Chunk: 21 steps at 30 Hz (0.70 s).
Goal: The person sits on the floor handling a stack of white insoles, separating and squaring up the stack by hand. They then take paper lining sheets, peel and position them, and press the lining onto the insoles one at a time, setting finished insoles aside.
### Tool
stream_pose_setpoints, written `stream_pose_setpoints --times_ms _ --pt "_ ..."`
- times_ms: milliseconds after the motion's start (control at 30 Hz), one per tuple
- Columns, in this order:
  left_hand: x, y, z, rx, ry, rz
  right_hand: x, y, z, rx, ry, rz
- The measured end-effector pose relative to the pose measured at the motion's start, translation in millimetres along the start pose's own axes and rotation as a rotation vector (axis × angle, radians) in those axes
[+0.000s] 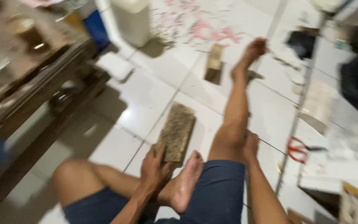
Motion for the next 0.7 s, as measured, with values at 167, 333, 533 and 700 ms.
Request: stream_pose_setpoints --times_ms 167,333,533,700 --pt "-10 -17 2 0.069 0.071 -0.065 4 38 14 -0.239 0.292 0.150" --pt "-36 -17 -2 0.015 -0.004 -0.119 31 13 14 -0.106 0.499 0.485" --pt "-58 -14 -1 0.026 0.098 -0.117 -87 -32 84 0.177 0.237 0.749" --pt "-75 -15 -5 0.097 0.116 -0.168 -197 58 191 -0.017 0.053 0.970"
Point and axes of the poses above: each hand's wrist, its own z-axis towards the middle knuckle, its own y-axis out of the palm, x = y × z, the point moved 6 cm from there along z, towards the middle knuckle, and after that the axes turned 7 degrees about -z, right-handed, at the moved point
